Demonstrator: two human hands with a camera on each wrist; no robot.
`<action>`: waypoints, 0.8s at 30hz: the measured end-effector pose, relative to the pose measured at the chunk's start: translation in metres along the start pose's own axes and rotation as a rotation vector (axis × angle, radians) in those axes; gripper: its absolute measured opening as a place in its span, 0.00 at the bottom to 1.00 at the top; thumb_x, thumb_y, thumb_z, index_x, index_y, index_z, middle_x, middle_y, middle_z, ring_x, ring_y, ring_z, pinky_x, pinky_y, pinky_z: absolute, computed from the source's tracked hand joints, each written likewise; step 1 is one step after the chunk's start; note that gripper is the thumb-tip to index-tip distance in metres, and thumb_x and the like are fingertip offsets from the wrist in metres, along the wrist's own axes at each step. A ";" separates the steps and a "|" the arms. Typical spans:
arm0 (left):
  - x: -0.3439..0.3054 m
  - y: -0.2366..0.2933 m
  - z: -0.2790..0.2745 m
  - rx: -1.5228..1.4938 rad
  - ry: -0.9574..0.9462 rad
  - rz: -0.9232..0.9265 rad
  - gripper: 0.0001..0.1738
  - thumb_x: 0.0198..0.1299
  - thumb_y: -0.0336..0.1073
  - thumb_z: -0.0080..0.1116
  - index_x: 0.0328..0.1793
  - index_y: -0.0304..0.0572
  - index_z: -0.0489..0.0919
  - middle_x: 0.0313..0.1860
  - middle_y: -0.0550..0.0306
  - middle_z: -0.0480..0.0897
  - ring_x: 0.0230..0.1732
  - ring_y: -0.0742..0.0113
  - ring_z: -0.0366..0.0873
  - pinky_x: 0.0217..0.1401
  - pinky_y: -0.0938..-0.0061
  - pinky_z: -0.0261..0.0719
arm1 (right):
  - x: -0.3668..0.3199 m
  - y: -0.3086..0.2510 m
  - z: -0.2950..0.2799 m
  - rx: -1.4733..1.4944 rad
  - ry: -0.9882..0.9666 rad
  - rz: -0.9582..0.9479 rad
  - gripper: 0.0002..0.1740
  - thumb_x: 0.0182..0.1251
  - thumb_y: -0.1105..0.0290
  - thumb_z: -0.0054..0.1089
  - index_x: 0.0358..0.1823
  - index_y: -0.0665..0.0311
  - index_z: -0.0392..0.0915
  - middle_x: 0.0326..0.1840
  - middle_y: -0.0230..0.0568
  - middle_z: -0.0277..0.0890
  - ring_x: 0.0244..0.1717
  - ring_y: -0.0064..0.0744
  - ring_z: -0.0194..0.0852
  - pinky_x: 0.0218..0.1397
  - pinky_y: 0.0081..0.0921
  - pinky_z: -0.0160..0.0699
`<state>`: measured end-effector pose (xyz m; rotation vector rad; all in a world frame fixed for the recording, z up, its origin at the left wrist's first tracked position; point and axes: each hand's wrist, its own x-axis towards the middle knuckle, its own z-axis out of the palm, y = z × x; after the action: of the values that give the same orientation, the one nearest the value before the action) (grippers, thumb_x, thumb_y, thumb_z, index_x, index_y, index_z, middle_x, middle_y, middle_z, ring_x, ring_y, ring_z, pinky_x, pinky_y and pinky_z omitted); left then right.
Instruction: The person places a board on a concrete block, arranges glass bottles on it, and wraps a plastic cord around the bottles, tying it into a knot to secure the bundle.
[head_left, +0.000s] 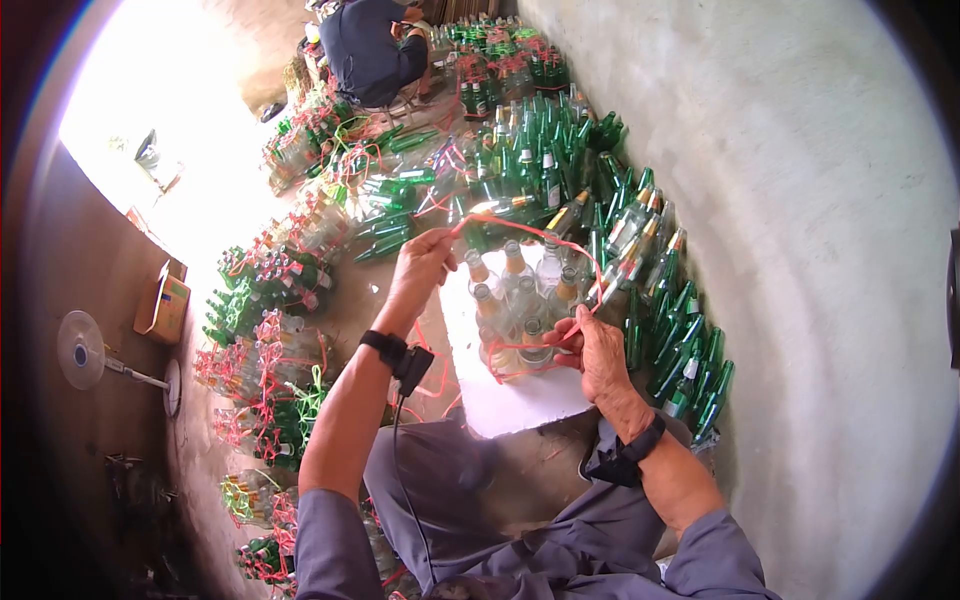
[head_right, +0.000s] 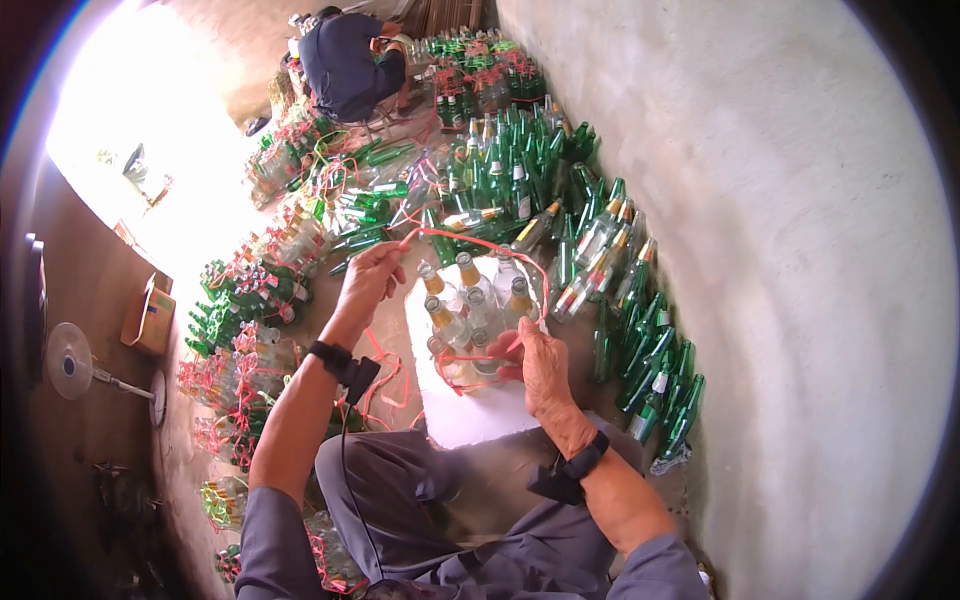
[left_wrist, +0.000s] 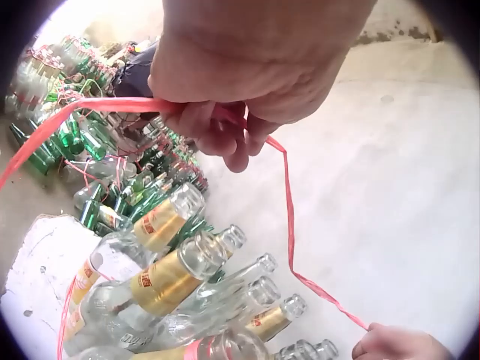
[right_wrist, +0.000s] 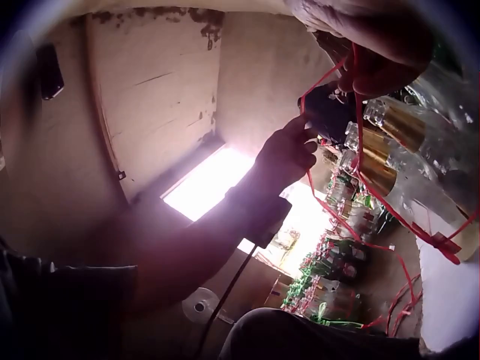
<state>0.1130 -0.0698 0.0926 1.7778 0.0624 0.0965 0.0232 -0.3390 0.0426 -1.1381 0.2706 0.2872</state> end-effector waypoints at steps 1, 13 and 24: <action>0.010 -0.004 0.008 -0.003 -0.004 -0.001 0.14 0.71 0.37 0.53 0.53 0.37 0.84 0.23 0.65 0.78 0.18 0.83 0.64 0.19 0.84 0.58 | 0.001 0.001 -0.001 -0.001 0.005 0.000 0.26 0.77 0.48 0.49 0.41 0.67 0.80 0.35 0.43 0.85 0.37 0.30 0.85 0.33 0.26 0.82; 0.067 -0.054 0.029 0.857 0.149 0.069 0.14 0.61 0.47 0.60 0.46 0.54 0.90 0.34 0.52 0.88 0.36 0.57 0.86 0.41 0.66 0.80 | 0.017 0.003 -0.012 0.139 0.086 0.235 0.26 0.76 0.47 0.48 0.44 0.66 0.79 0.35 0.45 0.86 0.35 0.31 0.85 0.32 0.27 0.82; 0.030 -0.110 0.005 0.261 0.165 -0.291 0.09 0.57 0.34 0.62 0.31 0.37 0.88 0.19 0.58 0.81 0.19 0.73 0.75 0.21 0.73 0.71 | 0.032 0.023 -0.030 0.180 0.127 0.383 0.25 0.75 0.48 0.45 0.40 0.65 0.78 0.37 0.48 0.85 0.35 0.39 0.86 0.30 0.28 0.83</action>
<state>0.1445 -0.0491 -0.0154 1.9976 0.4699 0.0252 0.0425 -0.3546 -0.0002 -0.9230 0.6174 0.5186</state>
